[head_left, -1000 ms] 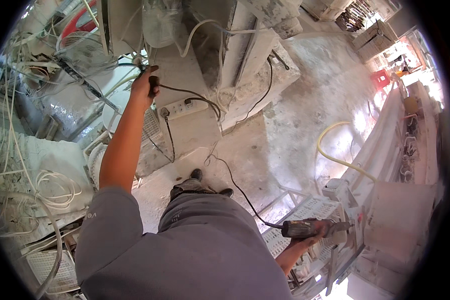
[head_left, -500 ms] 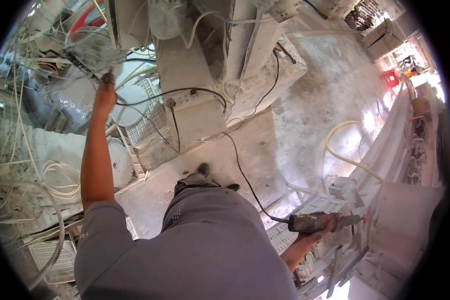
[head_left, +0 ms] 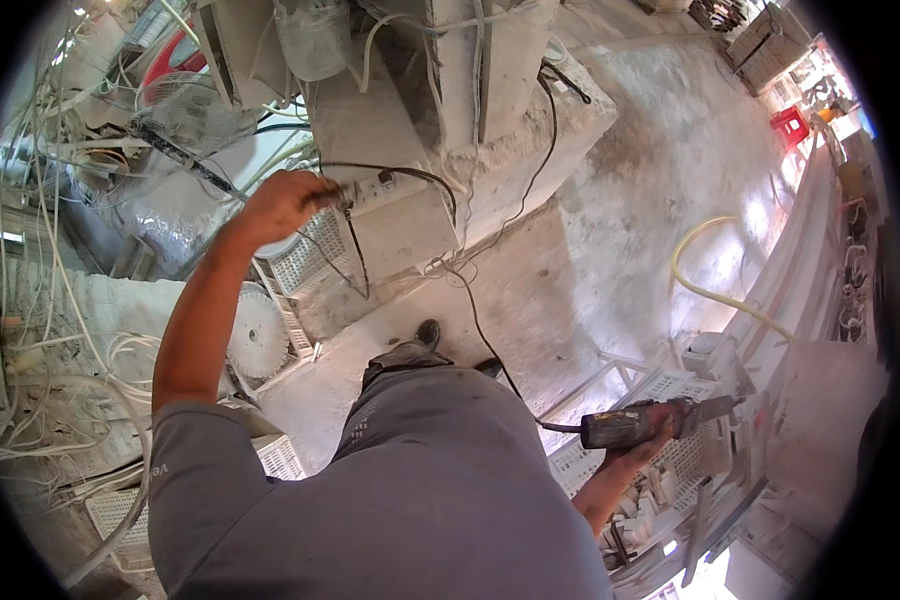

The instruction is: The person uses a wrench to tighten a bolt on a metal part, then walks to a workbench and uses a pneumatic tool to work on the same part. Another worker is present and moves a crate nearby.

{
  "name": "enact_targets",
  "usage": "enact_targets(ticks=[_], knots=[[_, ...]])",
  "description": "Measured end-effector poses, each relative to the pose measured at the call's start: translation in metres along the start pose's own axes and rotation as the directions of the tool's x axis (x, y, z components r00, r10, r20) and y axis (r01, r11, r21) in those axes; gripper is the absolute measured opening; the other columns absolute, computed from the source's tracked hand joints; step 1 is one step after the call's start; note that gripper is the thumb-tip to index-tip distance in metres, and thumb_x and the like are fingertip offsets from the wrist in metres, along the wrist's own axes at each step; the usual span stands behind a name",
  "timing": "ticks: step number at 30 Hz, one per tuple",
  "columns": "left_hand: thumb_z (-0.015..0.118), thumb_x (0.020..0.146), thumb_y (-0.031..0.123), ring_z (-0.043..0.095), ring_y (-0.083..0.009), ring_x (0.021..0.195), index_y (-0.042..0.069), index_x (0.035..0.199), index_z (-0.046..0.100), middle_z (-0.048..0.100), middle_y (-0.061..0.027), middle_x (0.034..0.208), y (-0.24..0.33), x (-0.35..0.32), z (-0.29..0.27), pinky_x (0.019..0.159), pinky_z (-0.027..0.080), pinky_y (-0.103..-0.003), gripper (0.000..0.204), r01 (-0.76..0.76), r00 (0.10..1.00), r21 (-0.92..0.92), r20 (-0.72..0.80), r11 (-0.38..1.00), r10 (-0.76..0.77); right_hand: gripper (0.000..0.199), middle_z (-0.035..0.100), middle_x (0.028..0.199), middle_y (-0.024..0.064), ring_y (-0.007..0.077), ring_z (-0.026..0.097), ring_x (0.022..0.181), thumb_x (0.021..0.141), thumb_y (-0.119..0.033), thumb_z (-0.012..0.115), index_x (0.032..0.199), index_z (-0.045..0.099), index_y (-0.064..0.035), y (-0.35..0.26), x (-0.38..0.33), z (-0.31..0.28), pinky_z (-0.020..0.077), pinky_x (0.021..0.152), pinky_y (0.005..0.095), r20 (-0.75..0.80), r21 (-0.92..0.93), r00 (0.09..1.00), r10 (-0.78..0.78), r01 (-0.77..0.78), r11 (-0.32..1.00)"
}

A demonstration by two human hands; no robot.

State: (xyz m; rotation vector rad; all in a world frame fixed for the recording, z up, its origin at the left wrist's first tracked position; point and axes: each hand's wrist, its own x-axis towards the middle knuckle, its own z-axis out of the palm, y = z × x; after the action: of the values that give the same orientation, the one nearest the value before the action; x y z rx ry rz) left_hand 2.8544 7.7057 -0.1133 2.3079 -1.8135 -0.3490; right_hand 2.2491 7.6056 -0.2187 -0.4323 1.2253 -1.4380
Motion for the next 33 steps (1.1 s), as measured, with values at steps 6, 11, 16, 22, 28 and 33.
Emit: enact_targets(ticks=[6,11,16,22,28,33], knots=[[0.063,0.083,0.016,0.066,-0.0334,0.078,0.01,0.097,0.071,0.066,-0.0127,0.076,-0.009,0.022,0.055,0.074,0.05,-0.046,0.018,-0.033,0.999,0.303,0.031,0.952,0.025,0.057,0.061,0.105,0.0125,0.0253,0.063,0.091,0.09,-0.047,0.06,0.128,0.052,-0.0064,0.005,0.011,-0.019,0.0549,0.077,0.0389,-0.109,0.04,0.992,0.066,-0.062,0.997],[0.062,0.083,0.017,0.066,-0.0338,0.072,0.005,0.089,0.068,0.065,-0.0141,0.069,-0.024,0.034,0.075,0.071,0.051,-0.048,0.015,-0.033,0.999,0.333,-0.028,0.942,0.045,0.056,0.061,0.102,0.0136,0.0258,0.064,0.088,0.09,-0.045,0.061,0.127,0.051,-0.0055,-0.003,0.005,-0.009,0.0555,0.075,0.0387,-0.076,0.045,0.994,0.084,-0.08,0.996],[0.062,0.083,0.017,0.066,-0.0298,0.078,0.008,0.085,0.068,0.066,-0.0117,0.076,-0.019,0.042,0.068,0.074,0.048,-0.044,0.011,-0.076,0.997,0.476,0.048,0.876,0.06,0.053,0.063,0.101,0.0116,0.0268,0.066,0.086,0.087,-0.048,0.063,0.121,0.054,-0.0086,0.003,0.015,-0.026,0.0573,0.073,0.0405,-0.102,0.063,0.99,0.093,-0.086,0.994],[0.057,0.086,0.013,0.061,-0.0253,0.087,0.01,0.085,0.068,0.065,-0.0084,0.083,-0.013,0.043,0.062,0.081,0.044,-0.038,0.012,-0.168,0.985,0.574,0.064,0.802,0.16,0.056,0.062,0.098,0.0134,0.0258,0.065,0.083,0.088,-0.045,0.063,0.124,0.051,-0.0035,-0.002,0.009,-0.005,0.0573,0.071,0.0392,-0.14,0.075,0.976,0.166,-0.156,0.985],[0.057,0.09,0.015,0.064,-0.0323,0.086,0.006,0.087,0.066,0.066,-0.0135,0.085,-0.021,0.046,0.065,0.079,0.045,-0.042,0.013,-0.145,0.986,0.407,0.133,0.902,0.099,0.055,0.064,0.097,0.0127,0.0272,0.067,0.083,0.088,-0.047,0.063,0.119,0.055,-0.0028,0.003,0.014,-0.003,0.0578,0.074,0.0401,-0.14,0.083,0.973,0.182,-0.171,0.982],[0.059,0.093,0.022,0.065,-0.0398,0.088,0.006,0.1,0.06,0.068,-0.0182,0.09,-0.005,0.051,0.063,0.075,0.048,-0.049,0.018,0.11,0.982,0.104,0.142,0.988,-0.124,0.05,0.066,0.097,0.0116,0.0267,0.068,0.081,0.088,-0.045,0.063,0.117,0.056,-0.0041,0.004,0.021,-0.008,0.0582,0.074,0.0401,-0.149,0.07,0.972,0.184,-0.175,0.982]])
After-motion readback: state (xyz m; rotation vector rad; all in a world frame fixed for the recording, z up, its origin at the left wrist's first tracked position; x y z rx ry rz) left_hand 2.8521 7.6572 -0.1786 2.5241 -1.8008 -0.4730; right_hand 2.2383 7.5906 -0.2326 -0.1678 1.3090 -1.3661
